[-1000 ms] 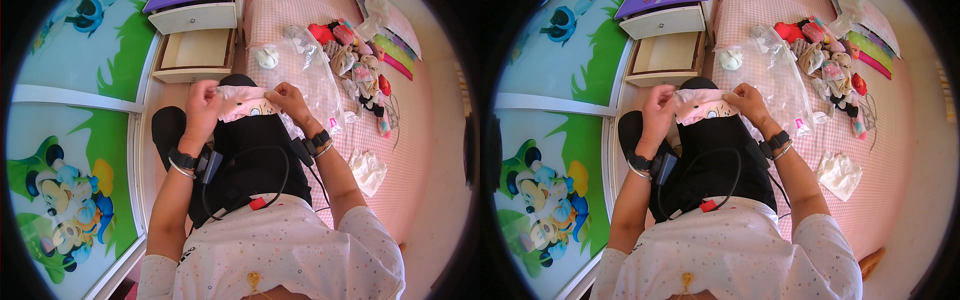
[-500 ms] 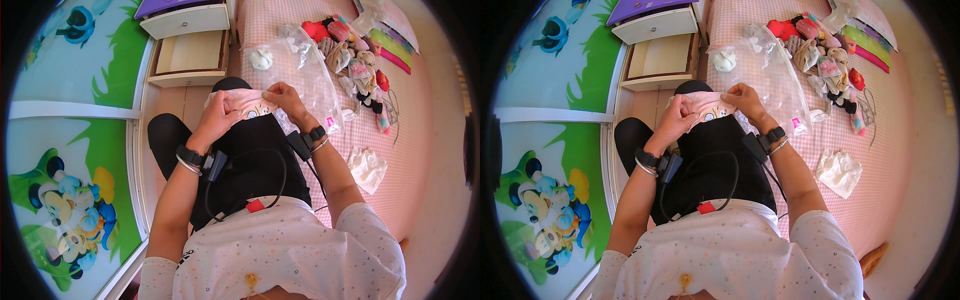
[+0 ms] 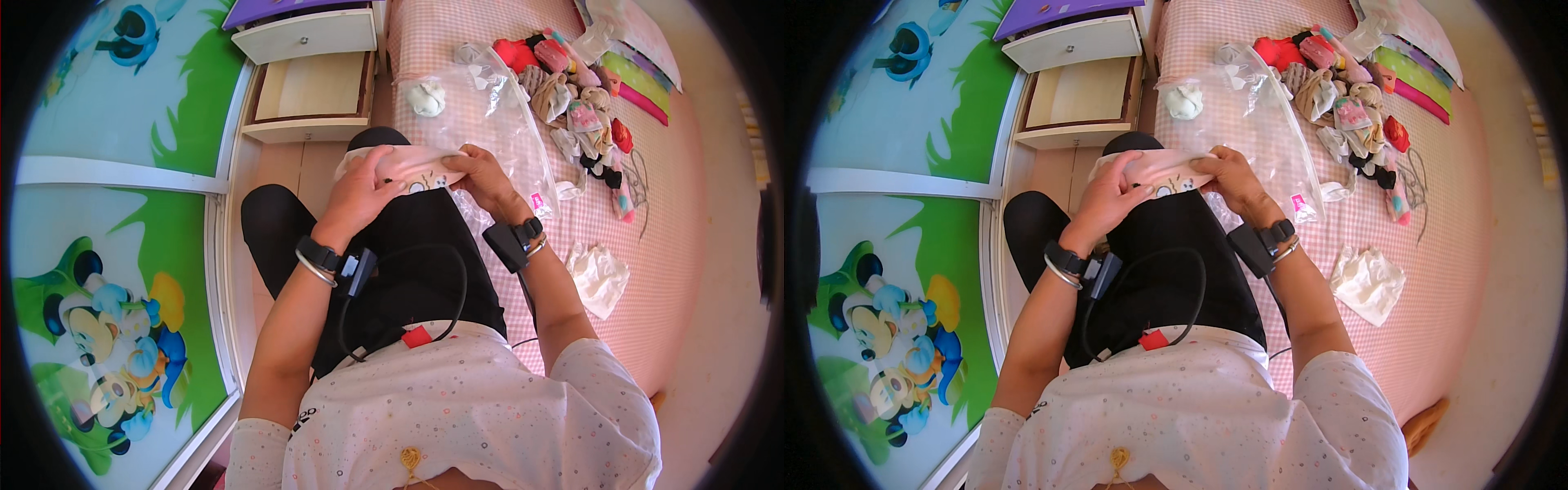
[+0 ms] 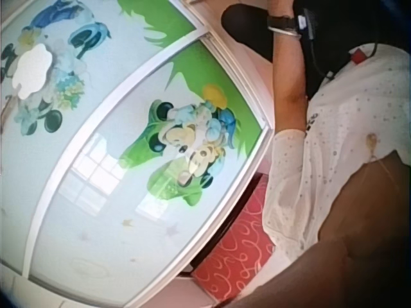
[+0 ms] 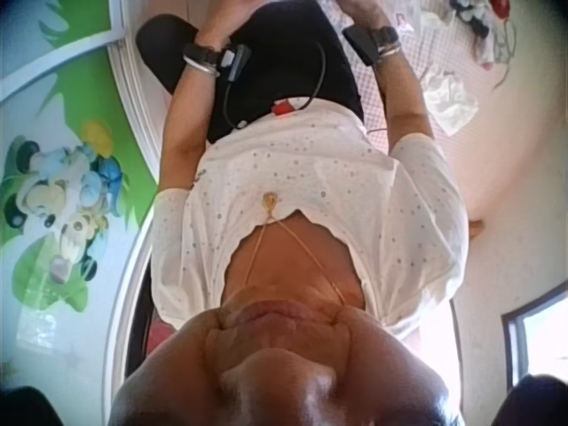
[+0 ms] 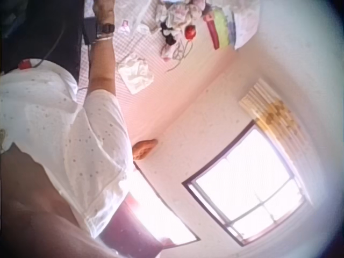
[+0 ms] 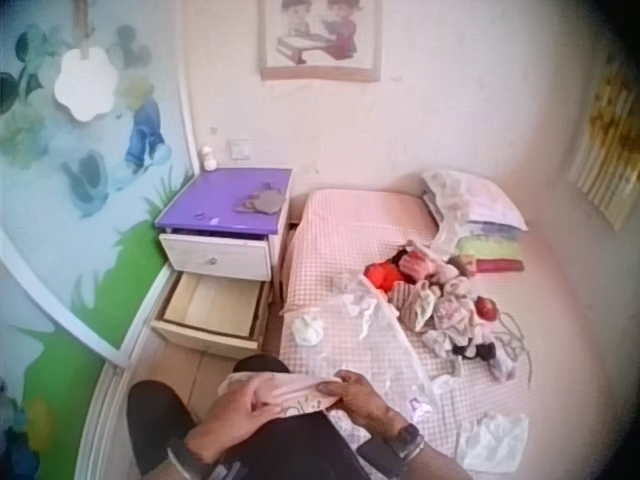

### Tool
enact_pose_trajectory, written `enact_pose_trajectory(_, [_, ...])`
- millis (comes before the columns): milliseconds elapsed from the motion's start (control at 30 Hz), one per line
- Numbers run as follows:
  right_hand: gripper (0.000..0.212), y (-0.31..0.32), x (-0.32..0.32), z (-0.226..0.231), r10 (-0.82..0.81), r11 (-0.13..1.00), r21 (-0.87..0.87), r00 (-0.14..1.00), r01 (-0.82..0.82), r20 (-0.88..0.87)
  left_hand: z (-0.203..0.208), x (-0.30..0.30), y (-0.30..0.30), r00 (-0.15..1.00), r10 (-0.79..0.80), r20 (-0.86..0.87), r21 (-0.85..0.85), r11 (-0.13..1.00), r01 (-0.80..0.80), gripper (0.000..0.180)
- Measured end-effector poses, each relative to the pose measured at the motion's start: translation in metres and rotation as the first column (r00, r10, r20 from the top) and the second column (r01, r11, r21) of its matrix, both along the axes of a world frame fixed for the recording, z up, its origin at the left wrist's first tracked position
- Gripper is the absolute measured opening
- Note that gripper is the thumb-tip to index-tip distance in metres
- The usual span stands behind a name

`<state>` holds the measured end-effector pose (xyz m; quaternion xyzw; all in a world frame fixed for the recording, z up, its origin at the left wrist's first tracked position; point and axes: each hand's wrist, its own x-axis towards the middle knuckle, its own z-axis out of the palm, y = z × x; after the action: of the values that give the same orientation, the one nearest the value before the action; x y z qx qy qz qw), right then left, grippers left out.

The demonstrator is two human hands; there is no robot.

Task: The person wipes the inside of a drawer with a cloth, places a pile of socks on a bed, and begins folding the socks and placing them into a plastic bag one by one.

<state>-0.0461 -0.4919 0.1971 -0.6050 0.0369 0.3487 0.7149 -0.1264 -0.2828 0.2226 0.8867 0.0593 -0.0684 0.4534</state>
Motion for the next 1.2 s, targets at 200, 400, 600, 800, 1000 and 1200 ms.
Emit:
enact_pose_trajectory(200, [0.013, -0.007, -0.001, 0.007, -0.113, 0.972, 0.2, 0.993, 0.12, -0.046, 0.01, -0.003, -0.009, 0.994, -0.049, 0.094, 0.114, 0.993, 0.038, 0.053])
enact_pose_trajectory(400, [0.017, -0.03, 0.003, 0.02, -0.116, 0.993, -0.004, 0.992, 0.116, 0.051, 0.0, -0.007, -0.028, 0.951, -0.165, 0.26, 0.243, 0.965, 0.101, 0.048])
enact_pose_trajectory(600, [0.018, -0.026, -0.001, 0.01, -0.106, 0.964, -0.221, 0.977, 0.146, 0.186, 0.009, -0.004, -0.025, 0.94, -0.266, 0.213, 0.109, 0.963, 0.248, 0.037])
enact_pose_trajectory(800, [0.02, 0.016, -0.008, 0.039, 0.193, 0.814, -0.54, 0.778, 0.213, 0.598, 0.015, -0.013, -0.037, 0.923, -0.374, 0.097, 0.421, 0.855, 0.302, 0.029])
enact_pose_trajectory(1000, [0.018, 0.037, -0.023, 0.039, 0.196, 0.911, -0.412, 0.887, -0.007, 0.418, 0.013, -0.017, -0.034, 0.906, -0.419, 0.061, 0.46, 0.817, 0.347, 0.03])
enact_pose_trajectory(1200, [0.018, 0.039, -0.023, 0.044, 0.208, 0.947, -0.29, 0.951, -0.138, 0.227, -0.005, -0.021, 0.017, 0.974, 0.033, 0.223, -0.191, 0.982, 0.01, 0.02])
